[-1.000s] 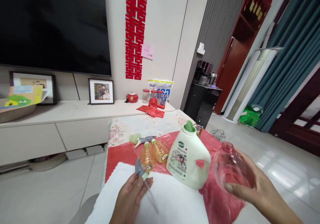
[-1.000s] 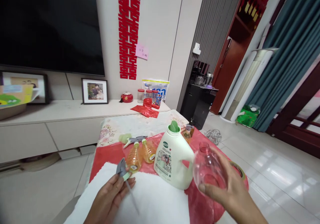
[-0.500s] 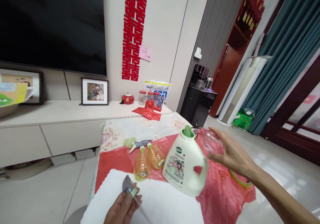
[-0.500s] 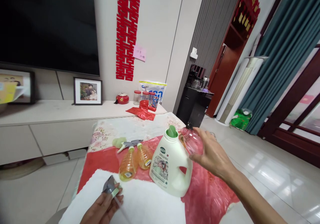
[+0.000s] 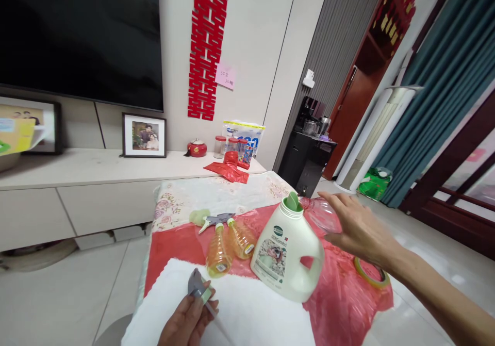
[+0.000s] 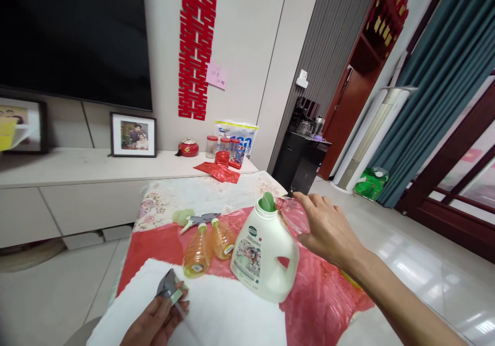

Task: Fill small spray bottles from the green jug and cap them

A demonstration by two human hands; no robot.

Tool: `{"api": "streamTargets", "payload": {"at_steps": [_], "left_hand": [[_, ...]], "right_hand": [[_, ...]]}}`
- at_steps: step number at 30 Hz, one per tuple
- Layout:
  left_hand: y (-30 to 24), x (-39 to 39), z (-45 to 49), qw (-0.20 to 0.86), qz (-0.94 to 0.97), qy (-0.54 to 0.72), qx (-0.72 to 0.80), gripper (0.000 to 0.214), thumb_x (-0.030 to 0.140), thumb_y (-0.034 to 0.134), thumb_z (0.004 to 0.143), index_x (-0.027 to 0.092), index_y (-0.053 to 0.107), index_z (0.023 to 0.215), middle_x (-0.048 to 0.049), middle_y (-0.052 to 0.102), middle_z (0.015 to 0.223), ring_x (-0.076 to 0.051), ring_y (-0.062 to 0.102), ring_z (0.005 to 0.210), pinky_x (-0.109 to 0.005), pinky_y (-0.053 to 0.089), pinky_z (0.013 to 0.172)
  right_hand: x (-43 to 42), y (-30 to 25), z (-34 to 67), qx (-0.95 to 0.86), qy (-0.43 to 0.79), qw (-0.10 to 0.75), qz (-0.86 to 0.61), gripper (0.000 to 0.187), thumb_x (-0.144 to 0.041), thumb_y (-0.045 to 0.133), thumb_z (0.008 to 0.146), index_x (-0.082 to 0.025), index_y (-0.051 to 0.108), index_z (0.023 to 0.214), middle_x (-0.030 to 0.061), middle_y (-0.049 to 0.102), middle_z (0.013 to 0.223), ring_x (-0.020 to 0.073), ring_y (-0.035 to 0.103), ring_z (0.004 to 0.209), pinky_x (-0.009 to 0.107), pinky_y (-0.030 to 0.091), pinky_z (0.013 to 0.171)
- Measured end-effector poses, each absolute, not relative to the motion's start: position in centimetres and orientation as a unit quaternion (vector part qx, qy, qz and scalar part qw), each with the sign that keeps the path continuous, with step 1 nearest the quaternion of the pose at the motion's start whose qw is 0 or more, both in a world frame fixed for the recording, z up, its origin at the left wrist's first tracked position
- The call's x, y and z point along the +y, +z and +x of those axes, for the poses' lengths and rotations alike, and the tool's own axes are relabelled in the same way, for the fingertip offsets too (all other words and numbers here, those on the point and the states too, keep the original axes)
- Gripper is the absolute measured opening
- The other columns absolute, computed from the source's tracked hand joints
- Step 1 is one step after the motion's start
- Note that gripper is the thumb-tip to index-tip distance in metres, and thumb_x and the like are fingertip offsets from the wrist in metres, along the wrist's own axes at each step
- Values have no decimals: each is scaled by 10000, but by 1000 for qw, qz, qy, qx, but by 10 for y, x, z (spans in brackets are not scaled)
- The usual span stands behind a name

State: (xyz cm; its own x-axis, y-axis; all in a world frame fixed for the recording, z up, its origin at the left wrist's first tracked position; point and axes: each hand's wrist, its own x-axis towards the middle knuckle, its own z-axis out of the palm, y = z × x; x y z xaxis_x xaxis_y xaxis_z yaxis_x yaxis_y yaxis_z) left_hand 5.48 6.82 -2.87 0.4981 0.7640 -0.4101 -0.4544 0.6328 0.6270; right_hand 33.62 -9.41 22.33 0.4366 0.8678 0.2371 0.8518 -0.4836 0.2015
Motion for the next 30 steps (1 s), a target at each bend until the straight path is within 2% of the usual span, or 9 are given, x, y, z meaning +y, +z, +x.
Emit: {"api": "streamTargets", "payload": {"at_steps": [4,18,30], "left_hand": [[-30,67,56,834,231,370,339,528,373,975,514,157,761,947,-70,797,998,-232,749,848,-295,661,766],[-27,66,56,829,230,366,356,522,366,980,476,161,765,905,-74,794,979,-239,740,846,-286,649,766],[-24,65,57,827,224,373,357,563,360,976,482,147,746,950,-78,786,969,-241,733,833,-302,638,776]], "right_hand": [[-91,227,336,511,178,56,839,722,-242,560,774,-217,372,1471,133,550,1227,325,501,1113,441,400,850],[-88,238,335,525,225,128,811,743,-176,540,696,-223,405,1425,117,564,1185,290,499,1013,349,294,708],[-79,251,323,510,218,172,814,710,-108,543,706,-232,435,1396,108,573,1146,289,523,1022,373,315,734]]}}
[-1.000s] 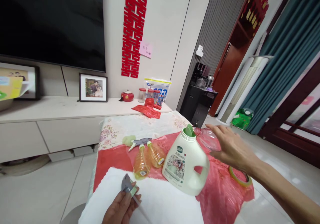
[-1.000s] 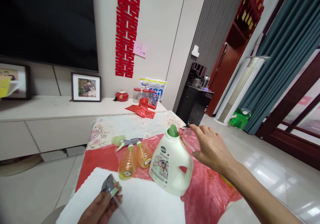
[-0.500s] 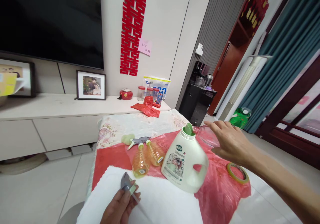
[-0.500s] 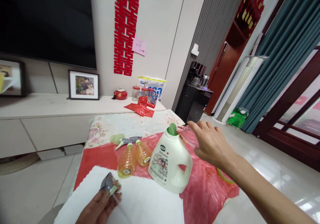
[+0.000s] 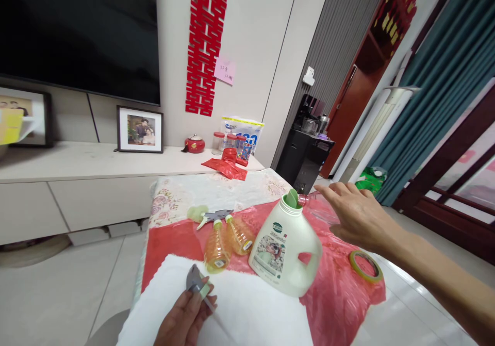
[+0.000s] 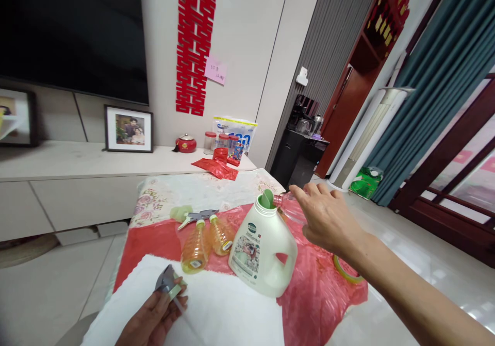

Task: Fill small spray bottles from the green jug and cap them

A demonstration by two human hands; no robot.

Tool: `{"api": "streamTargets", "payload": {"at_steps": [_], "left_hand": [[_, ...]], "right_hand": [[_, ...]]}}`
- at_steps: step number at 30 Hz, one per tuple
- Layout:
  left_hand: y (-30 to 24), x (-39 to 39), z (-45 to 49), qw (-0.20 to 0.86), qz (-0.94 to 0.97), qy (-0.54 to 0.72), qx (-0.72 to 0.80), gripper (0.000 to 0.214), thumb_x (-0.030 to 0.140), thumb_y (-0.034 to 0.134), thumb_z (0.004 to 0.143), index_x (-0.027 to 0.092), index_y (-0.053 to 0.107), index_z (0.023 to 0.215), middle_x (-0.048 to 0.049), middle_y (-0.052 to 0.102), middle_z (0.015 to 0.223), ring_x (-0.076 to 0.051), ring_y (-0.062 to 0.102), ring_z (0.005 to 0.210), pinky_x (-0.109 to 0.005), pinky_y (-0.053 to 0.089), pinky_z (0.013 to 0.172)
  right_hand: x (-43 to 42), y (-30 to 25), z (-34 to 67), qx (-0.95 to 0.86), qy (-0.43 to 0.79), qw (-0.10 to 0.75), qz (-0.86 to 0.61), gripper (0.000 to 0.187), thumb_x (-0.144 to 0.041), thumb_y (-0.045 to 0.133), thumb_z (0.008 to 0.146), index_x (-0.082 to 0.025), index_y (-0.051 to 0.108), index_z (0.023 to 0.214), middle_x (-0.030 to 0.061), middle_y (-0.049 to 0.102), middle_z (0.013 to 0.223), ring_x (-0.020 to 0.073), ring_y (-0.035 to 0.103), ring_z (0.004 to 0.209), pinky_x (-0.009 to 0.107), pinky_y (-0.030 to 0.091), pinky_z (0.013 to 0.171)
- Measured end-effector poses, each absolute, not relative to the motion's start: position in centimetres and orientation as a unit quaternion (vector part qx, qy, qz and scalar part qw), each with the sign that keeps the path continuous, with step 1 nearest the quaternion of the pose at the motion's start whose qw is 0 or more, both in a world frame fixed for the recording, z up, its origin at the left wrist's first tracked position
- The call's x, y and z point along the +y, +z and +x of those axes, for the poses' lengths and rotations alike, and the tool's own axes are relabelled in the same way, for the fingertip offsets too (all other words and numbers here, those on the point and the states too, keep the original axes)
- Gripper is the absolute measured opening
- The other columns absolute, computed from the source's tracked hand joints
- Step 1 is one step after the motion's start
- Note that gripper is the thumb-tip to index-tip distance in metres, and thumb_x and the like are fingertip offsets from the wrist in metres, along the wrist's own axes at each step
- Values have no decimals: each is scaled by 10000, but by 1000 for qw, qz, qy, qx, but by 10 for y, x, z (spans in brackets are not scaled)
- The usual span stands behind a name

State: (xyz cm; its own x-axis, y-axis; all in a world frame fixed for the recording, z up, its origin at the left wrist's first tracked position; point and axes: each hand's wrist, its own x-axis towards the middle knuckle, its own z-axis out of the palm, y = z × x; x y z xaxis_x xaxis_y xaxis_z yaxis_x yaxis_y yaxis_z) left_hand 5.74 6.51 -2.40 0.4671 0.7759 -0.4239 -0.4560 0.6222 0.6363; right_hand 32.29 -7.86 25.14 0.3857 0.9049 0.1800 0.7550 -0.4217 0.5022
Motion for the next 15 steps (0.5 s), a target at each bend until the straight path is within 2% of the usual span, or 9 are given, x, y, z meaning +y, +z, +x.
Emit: {"api": "streamTargets", "payload": {"at_steps": [15], "left_hand": [[-30,66,55,833,231,366,345,551,374,970,511,153,752,966,-75,791,991,-236,737,858,-295,644,786]], "right_hand": [[-77,254,324,524,261,195,787,696,-67,550,667,-234,483,1340,87,574,1085,270,525,988,366,298,719]]}}
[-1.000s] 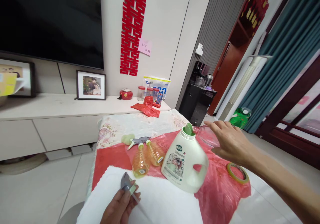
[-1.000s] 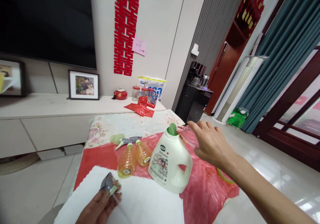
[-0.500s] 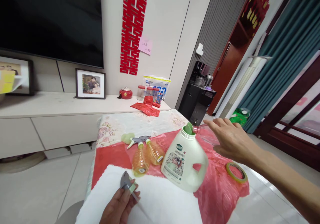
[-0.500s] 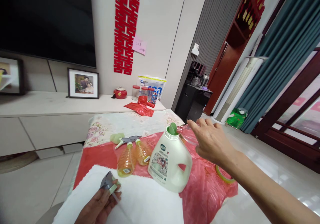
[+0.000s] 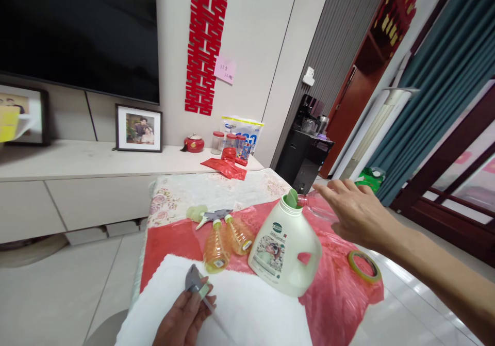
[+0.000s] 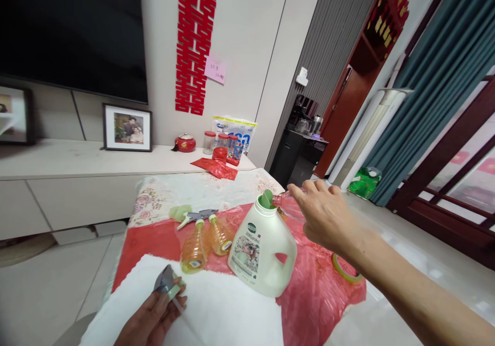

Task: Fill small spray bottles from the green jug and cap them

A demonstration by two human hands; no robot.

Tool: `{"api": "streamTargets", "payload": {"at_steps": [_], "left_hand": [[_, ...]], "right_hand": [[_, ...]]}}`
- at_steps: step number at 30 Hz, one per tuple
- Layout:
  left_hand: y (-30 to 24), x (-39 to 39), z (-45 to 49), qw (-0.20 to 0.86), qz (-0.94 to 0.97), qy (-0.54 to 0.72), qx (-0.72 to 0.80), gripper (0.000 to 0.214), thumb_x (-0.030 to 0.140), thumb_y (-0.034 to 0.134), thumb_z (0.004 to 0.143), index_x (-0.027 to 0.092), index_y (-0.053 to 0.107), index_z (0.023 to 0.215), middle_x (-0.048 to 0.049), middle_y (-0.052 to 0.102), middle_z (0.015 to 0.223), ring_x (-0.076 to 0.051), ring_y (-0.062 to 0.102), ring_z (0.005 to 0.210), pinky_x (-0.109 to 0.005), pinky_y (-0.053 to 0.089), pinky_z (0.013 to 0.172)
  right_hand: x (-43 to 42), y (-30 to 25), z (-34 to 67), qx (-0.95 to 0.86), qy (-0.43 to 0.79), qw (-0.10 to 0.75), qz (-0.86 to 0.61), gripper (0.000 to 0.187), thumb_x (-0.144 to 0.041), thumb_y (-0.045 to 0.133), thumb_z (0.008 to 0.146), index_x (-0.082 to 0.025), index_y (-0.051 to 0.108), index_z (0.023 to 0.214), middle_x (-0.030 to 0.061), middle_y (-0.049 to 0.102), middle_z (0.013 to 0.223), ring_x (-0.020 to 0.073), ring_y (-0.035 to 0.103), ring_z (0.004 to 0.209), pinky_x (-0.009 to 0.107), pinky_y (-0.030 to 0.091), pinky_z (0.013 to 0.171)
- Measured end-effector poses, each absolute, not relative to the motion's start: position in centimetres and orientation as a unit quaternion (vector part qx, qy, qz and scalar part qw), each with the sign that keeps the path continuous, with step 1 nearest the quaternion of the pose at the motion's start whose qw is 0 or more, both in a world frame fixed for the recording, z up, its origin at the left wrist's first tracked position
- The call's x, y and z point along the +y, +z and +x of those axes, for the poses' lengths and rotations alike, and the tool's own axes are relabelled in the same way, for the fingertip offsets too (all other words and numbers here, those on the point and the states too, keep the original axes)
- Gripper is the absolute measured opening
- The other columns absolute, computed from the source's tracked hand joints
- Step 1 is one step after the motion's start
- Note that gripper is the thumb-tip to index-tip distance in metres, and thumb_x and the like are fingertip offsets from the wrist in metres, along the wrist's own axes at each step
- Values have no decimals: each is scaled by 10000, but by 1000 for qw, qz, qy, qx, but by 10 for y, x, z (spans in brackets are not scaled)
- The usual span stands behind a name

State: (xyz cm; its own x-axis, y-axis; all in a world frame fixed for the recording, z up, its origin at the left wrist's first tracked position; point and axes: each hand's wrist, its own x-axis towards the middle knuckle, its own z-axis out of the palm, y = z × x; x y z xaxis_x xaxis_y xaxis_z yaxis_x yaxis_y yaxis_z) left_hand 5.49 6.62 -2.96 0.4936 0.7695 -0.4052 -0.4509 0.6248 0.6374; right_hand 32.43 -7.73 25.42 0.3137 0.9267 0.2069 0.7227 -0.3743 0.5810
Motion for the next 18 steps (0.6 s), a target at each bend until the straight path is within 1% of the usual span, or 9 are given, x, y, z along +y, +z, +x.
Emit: {"api": "streamTargets", "payload": {"at_steps": [5,11,14,18], "left_hand": [[-28,65,55,830,227,369,351,574,374,973,500,154,744,979,-76,791,988,-245,739,866,-293,643,786],[-27,65,56,830,239,373,340,530,385,964,521,152,755,949,-74,790,982,-231,735,842,-287,648,770],[-27,66,56,829,237,373,342,539,399,967,508,150,764,941,-79,788,992,-234,735,855,-290,646,780],[-28,67,56,831,225,365,355,578,409,979,456,140,773,924,-87,789,977,-238,735,830,-299,650,766]], "right_hand": [[-77,255,324,529,278,206,775,712,-54,546,650,-237,478,1335,84,573,1071,264,524,964,361,287,704],[-76,257,323,528,291,219,767,715,-43,553,644,-245,481,1326,82,575,1078,264,523,978,373,286,723],[-75,258,321,528,295,227,764,709,-44,565,644,-252,487,1317,77,576,1074,259,522,973,374,284,737],[-72,260,320,531,297,232,759,662,-66,589,667,-249,502,1297,68,575,1055,261,522,980,371,279,736]]}}
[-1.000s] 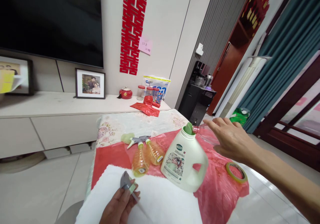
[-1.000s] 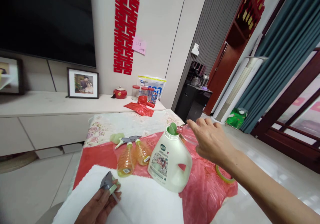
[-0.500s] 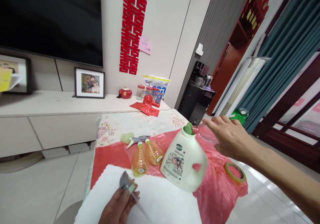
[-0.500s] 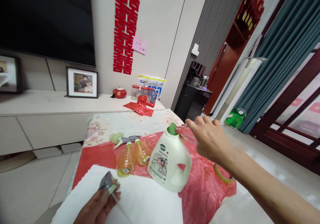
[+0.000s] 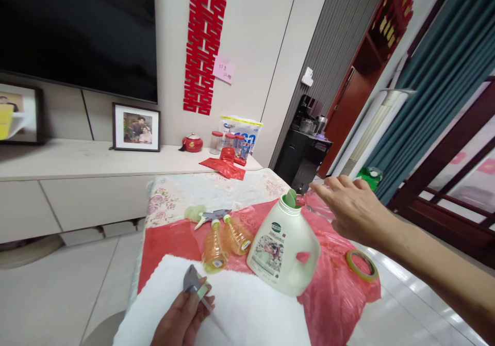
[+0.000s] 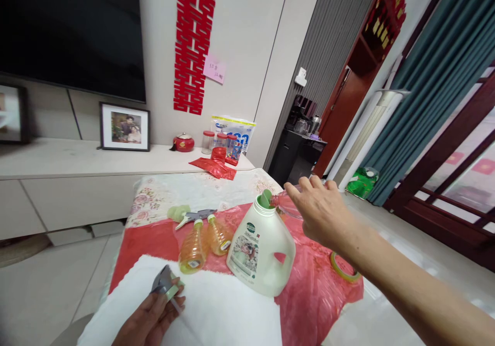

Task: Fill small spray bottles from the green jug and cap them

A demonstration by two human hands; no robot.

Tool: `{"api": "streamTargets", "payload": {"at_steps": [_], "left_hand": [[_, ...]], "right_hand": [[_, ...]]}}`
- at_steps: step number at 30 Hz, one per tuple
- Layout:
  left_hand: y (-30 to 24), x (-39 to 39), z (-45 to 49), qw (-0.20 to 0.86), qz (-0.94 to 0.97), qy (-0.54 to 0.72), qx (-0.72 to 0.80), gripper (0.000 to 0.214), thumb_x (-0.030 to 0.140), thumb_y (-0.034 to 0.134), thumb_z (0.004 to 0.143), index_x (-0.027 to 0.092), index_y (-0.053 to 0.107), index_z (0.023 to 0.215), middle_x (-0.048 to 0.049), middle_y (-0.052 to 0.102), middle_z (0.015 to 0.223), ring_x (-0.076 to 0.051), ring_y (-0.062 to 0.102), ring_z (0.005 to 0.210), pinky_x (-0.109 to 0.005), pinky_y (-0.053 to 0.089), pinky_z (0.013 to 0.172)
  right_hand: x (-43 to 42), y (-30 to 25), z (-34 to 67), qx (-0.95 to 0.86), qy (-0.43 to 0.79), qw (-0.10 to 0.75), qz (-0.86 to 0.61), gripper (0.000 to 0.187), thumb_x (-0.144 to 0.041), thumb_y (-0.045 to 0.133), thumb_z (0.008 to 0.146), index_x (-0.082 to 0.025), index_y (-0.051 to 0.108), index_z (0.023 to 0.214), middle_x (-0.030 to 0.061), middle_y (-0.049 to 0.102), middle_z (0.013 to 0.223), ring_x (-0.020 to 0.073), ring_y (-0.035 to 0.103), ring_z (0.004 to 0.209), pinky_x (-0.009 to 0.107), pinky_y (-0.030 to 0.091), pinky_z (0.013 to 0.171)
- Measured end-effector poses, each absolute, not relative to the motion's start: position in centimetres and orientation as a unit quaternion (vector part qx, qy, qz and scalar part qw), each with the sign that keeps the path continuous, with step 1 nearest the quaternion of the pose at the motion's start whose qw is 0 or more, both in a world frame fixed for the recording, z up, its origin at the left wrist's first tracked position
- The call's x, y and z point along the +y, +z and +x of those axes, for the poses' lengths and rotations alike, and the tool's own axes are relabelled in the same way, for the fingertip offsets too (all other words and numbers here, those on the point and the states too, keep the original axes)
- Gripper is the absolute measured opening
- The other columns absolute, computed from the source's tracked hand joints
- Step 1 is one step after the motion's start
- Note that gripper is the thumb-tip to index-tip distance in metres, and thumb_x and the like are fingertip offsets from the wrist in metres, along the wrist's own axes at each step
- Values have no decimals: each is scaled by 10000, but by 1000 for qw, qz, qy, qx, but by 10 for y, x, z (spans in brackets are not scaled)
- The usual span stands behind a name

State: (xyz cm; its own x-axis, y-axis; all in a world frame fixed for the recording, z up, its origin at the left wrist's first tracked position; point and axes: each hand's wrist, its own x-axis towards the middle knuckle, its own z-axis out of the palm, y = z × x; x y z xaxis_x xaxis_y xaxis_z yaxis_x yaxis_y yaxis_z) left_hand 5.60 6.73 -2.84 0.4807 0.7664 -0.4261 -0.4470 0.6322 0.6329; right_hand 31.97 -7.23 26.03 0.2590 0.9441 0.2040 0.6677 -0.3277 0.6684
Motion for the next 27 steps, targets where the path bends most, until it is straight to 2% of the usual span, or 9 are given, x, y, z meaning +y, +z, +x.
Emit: {"api": "streamTargets", "payload": {"at_steps": [14,20,27], "left_hand": [[-30,68,54,834,224,363,350,597,409,980,469,138,778,961,-97,788,1025,-246,737,870,-297,653,771],[-34,70,56,834,204,365,360,661,415,998,400,128,769,950,-107,791,1018,-255,740,855,-305,661,762],[-31,68,54,837,211,358,357,644,428,990,424,135,773,955,-101,792,1028,-259,737,881,-299,655,780]], "right_hand": [[-65,270,308,537,328,282,724,522,-10,498,759,-240,548,1225,83,569,1057,261,511,944,381,244,741],[-59,274,302,543,345,310,700,497,10,457,776,-224,555,1204,85,557,1030,279,511,967,414,260,776],[-57,277,294,544,364,328,681,420,-9,429,834,-214,574,1171,81,552,975,283,520,939,442,295,793]]}}
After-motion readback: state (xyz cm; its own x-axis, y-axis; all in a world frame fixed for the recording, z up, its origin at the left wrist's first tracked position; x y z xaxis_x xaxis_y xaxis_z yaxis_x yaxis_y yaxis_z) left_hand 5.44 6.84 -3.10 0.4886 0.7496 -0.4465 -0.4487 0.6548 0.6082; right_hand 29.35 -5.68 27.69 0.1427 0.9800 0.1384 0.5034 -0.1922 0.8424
